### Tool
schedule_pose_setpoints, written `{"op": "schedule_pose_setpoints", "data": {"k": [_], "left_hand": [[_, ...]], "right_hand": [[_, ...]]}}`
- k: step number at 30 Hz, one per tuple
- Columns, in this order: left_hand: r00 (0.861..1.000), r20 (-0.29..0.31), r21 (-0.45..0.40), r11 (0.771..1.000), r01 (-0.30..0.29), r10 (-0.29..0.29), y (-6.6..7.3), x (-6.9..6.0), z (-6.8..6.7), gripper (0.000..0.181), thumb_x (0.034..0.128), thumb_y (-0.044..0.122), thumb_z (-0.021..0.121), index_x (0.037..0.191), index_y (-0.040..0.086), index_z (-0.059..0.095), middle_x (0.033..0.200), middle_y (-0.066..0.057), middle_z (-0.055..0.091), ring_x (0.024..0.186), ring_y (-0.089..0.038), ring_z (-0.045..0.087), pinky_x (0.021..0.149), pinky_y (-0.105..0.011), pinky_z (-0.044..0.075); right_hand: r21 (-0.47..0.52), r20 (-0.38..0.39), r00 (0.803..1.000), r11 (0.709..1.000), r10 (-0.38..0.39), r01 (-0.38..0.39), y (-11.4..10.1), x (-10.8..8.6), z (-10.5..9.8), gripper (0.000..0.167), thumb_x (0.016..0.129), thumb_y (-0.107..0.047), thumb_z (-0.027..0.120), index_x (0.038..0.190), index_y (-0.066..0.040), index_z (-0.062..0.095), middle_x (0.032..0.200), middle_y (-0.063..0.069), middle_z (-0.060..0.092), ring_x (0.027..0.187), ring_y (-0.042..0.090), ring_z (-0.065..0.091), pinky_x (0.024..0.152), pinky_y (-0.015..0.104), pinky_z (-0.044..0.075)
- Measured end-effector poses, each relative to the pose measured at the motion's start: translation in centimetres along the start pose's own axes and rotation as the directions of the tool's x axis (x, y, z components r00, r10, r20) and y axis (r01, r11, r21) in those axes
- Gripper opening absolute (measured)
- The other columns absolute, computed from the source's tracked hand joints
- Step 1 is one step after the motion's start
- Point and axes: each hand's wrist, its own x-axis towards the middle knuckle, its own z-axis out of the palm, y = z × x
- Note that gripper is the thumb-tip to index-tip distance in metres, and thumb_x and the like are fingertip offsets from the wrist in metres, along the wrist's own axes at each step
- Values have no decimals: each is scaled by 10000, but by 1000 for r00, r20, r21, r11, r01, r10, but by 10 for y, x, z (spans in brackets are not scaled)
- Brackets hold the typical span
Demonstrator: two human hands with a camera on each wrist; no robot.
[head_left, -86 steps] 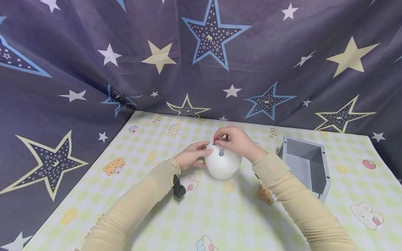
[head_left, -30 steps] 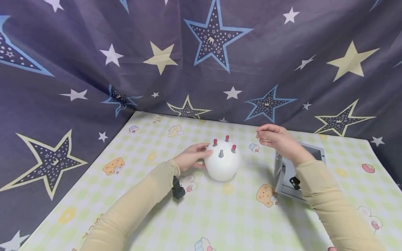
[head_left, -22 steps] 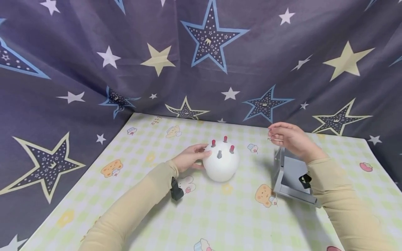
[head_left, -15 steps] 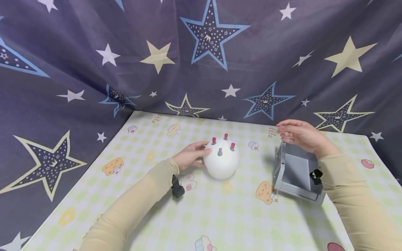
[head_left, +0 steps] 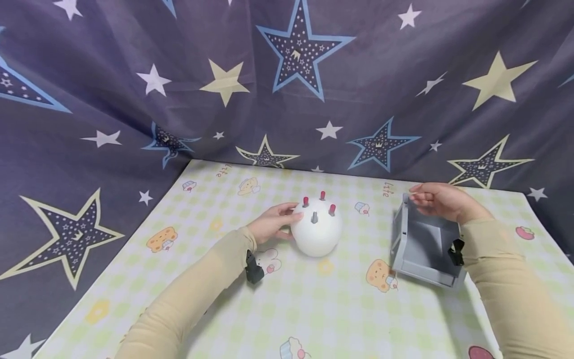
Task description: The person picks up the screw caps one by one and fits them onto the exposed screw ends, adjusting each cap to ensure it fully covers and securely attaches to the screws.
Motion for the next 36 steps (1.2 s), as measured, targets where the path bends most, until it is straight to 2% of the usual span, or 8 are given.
{"op": "schedule_pose_setpoints", "data": {"k": [4,8,13,19,23,26,32,36], "left_hand": [[999,7,10,999,-31,31,1,-3,-1,670,913,284,617,1473,86,306,1506,-231,235,1312,-372,407,931,-445,548],[999,19,13,999,-39,39,1,-5,-1,694,899,314,635,1468,82,312,1497,-241,240,1297,-372,423,930,-446,549],[1000,1,5,1000,-6,6,0,-2,-1,616,938,212,570,1475,81,297,1512,-216,241,1324,-386,389,952,-466,531],[1000,-7,-3,1000,4,-4,1,-2,1,598,945,190,555,1476,88,300,1516,-204,243,1328,-384,385,951,-470,529],[1000,-6,-6,1000,7,-7,1,-1,1,602,942,191,561,1477,95,301,1503,-194,275,1314,-377,405,961,-475,522],[1000,-1,-6,1000,5,-5,1,-1,1,607,944,196,561,1479,92,294,1500,-195,280,1310,-377,410,965,-481,519],[1000,0,-8,1000,6,-6,2,-2,2,612,948,193,553,1485,90,279,1509,-193,271,1320,-375,398,974,-489,511],[1000,-1,-4,1000,10,-10,2,-2,2,615,948,193,552,1487,90,274,1511,-194,265,1320,-375,397,974,-481,512]], "right_hand": [[-7,-34,999,999,33,-33,1,5,0,335,1001,-146,392,821,-243,658,756,-120,675,713,-6,627,717,193,537],[-85,-33,996,993,81,-83,9,9,-2,314,984,-107,395,824,-250,625,754,-150,657,704,-26,610,719,186,532],[-251,-10,986,954,165,-162,18,11,-2,218,946,-108,445,838,-247,573,769,-161,616,732,-22,589,769,236,528],[-359,-12,976,911,216,-205,21,14,4,200,865,-43,473,771,-208,538,725,-113,569,729,16,559,782,281,518],[-448,-15,965,861,262,-241,24,16,9,165,820,-40,513,741,-185,512,742,-73,555,765,63,554,749,300,533],[-522,-35,955,810,295,-269,27,16,14,81,771,-66,570,811,-123,528,797,-43,590,814,105,577,725,333,554],[-623,-66,921,705,385,-339,32,14,27,436,749,-95,661,1106,67,469,940,109,665,880,224,638,737,422,582],[-661,-65,897,655,436,-366,36,13,32,306,765,-86,660,999,66,533,857,93,693,817,229,667,727,419,592]]}}
